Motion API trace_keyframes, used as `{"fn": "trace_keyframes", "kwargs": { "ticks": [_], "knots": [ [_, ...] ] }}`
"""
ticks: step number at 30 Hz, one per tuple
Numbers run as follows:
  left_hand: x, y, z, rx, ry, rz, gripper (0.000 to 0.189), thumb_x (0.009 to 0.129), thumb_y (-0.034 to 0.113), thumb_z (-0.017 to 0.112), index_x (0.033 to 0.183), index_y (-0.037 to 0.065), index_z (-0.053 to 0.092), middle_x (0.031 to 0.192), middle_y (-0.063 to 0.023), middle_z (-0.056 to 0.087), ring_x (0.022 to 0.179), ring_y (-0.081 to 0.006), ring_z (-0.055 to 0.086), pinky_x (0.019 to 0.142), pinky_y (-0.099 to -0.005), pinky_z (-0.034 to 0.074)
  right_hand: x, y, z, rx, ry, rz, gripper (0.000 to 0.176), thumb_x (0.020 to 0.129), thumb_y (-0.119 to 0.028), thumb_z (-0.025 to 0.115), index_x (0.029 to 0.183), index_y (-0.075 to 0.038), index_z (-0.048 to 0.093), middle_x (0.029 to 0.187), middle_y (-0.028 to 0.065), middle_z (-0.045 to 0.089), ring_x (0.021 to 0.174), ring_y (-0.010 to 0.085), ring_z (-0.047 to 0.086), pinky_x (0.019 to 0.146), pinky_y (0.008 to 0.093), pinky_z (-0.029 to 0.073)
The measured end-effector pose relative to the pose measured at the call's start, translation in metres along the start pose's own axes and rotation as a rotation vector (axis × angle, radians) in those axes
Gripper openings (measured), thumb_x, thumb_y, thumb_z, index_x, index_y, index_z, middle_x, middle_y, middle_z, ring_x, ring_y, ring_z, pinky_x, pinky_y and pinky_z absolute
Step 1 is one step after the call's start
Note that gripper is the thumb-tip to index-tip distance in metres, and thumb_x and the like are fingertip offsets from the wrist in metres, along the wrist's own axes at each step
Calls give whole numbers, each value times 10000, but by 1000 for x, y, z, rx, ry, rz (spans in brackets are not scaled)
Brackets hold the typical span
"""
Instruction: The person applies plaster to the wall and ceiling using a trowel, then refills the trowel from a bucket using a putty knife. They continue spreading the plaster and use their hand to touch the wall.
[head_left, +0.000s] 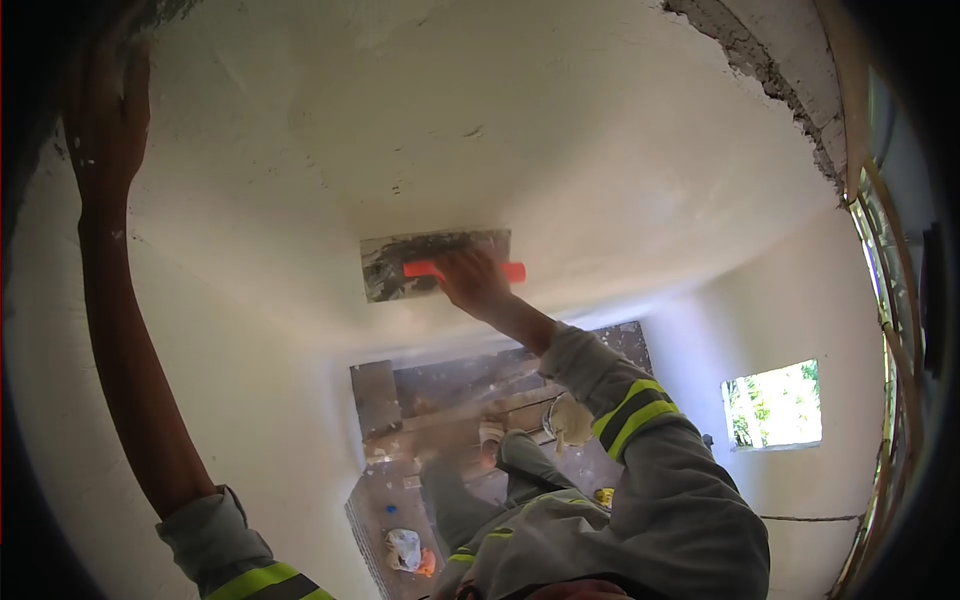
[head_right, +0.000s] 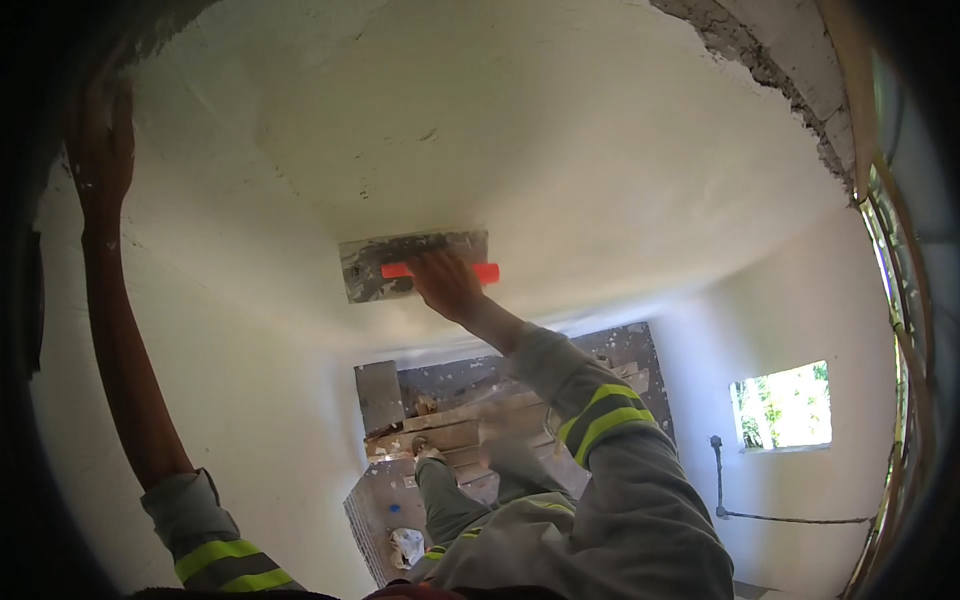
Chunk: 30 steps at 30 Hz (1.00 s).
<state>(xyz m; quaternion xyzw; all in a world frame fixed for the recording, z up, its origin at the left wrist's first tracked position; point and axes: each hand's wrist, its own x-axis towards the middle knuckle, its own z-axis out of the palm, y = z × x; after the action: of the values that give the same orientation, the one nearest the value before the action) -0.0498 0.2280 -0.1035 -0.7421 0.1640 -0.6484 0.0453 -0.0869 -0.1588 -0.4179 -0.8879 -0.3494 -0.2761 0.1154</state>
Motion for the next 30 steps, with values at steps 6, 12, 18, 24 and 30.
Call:
{"fn": "trace_keyframes", "kwargs": {
  "ticks": [6,12,18,24,30],
  "knots": [
    [8,0,-6,-45,-5,25,419,994,327,512,1289,34,563,1270,-180,580,1173,-330,543,1020,-423,414,33,25,-173,-57,252,211,246,769,-226,777,879,-70,621,745,92,626,633,283,638,564,382,520],
    [-1,-8,6,-6,-43,-80,433,997,358,505,1278,35,573,1254,-187,594,1164,-331,568,1016,-419,425,80,42,-217,-16,266,352,228,834,-250,759,859,-59,638,743,97,662,631,252,658,578,334,525],
    [2,-5,6,13,-60,-85,450,996,376,505,1282,35,570,1257,-191,594,1169,-329,572,1014,-417,430,83,10,-114,-151,90,73,226,784,-240,730,912,-104,602,787,85,644,719,282,652,631,407,523],
    [29,20,-27,-39,-99,12,467,993,393,506,1286,35,567,1260,-194,593,1176,-328,572,1011,-416,434,-3,13,-50,-101,-353,157,152,840,-218,649,953,-120,620,830,62,631,837,232,637,743,402,495],
    [41,36,-36,-120,-153,32,401,1000,286,472,1266,-14,485,1209,-203,524,1149,-333,514,905,-464,463,67,13,-184,-161,-1,-85,158,832,-199,687,893,-95,586,787,59,622,743,218,644,637,351,503]
  ]
}}
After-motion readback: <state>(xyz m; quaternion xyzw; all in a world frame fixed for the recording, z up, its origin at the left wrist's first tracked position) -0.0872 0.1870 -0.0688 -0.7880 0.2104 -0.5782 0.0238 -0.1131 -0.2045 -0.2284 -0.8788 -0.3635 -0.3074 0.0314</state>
